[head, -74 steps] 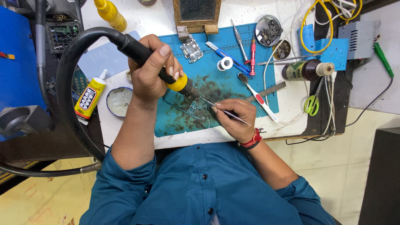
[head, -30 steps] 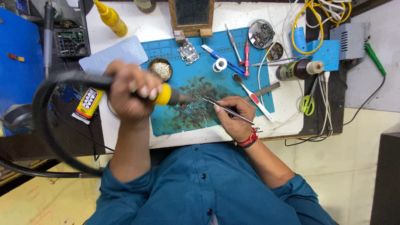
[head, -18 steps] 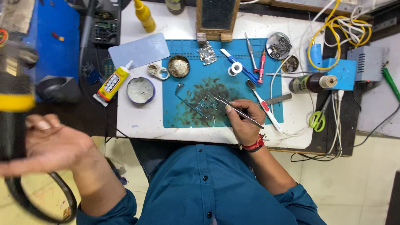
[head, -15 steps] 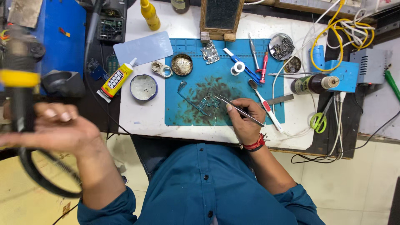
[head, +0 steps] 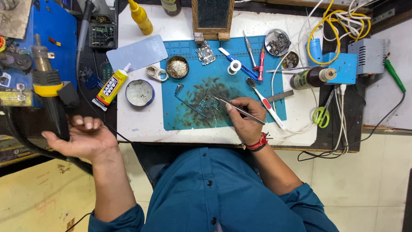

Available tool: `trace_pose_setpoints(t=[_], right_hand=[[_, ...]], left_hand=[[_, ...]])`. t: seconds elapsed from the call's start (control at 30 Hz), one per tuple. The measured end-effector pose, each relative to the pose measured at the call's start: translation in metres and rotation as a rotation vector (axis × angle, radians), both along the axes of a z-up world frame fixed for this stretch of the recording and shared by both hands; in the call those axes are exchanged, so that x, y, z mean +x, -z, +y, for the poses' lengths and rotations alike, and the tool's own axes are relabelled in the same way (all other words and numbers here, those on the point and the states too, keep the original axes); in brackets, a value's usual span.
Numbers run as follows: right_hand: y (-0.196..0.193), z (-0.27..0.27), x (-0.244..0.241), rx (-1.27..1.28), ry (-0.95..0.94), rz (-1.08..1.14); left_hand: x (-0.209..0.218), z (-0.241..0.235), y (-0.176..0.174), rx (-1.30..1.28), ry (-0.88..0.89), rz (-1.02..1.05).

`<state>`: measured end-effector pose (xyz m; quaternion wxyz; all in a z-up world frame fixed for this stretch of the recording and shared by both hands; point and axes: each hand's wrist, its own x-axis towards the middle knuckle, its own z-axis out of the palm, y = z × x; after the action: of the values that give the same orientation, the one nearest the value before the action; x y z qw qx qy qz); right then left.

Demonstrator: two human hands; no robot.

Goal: The person uses a hot air gun to heat a small circuit board while holding it with tweezers. They then use a soldering iron to apply solder to specific points on the board. The person repeatedly switches between heating and soldering to adjust components on the board.

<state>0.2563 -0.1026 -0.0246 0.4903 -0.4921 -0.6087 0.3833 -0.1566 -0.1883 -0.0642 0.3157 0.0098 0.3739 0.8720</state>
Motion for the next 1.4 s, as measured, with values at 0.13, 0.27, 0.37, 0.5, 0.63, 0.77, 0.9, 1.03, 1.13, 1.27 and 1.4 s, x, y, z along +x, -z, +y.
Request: trace_pose_setpoints(t=[0.13,0.27,0.37,0.5,0.63,0.77,0.9,1.03,1.13,1.27,1.4], right_hand=[[0.001,-0.001,0.002,0.006,-0.013,-0.044],[0.002,0.0,0.0,-0.043,0.0,0.012],[0.004,0.0,0.0,-0.058,0.016,0.012],[0.004,0.0,-0.001,-0.04,0.014,0.012],[0.004,-0.002,0.0,-0.029,0.013,0.054],[0.007,-0.001,0.001,-0.055,0.022,0.094],[0.006,-0.001,0.0,-0.057,0.016,0.067],[0.002,0.0,-0.004,-0.067,0.024,0.104],[0.0,0.002,-0.004,-0.03,0.015,0.139],[-0.004,0.001,-0.002,0.028,-0.008,0.074],[-0.009,-0.001,0.0,0.042,-0.034,0.06]], left_hand=[[0.017,-0.023,-0.004,0.04,0.132,-0.307],[0.065,-0.035,-0.016,-0.03,0.246,0.114],[0.12,-0.022,-0.026,-0.449,0.314,0.801],[0.164,0.014,-0.056,-0.504,0.566,1.819],[0.193,0.037,-0.076,-0.671,0.637,1.958],[0.201,0.045,-0.075,-0.711,0.619,1.998],[0.204,0.048,-0.067,-0.698,0.62,1.973],[0.201,0.054,-0.063,-0.673,0.685,1.947],[0.197,0.055,-0.063,-0.591,0.674,1.946],[0.19,0.057,-0.063,-0.493,0.702,1.95],[0.184,0.059,-0.062,-0.462,0.745,1.956]])
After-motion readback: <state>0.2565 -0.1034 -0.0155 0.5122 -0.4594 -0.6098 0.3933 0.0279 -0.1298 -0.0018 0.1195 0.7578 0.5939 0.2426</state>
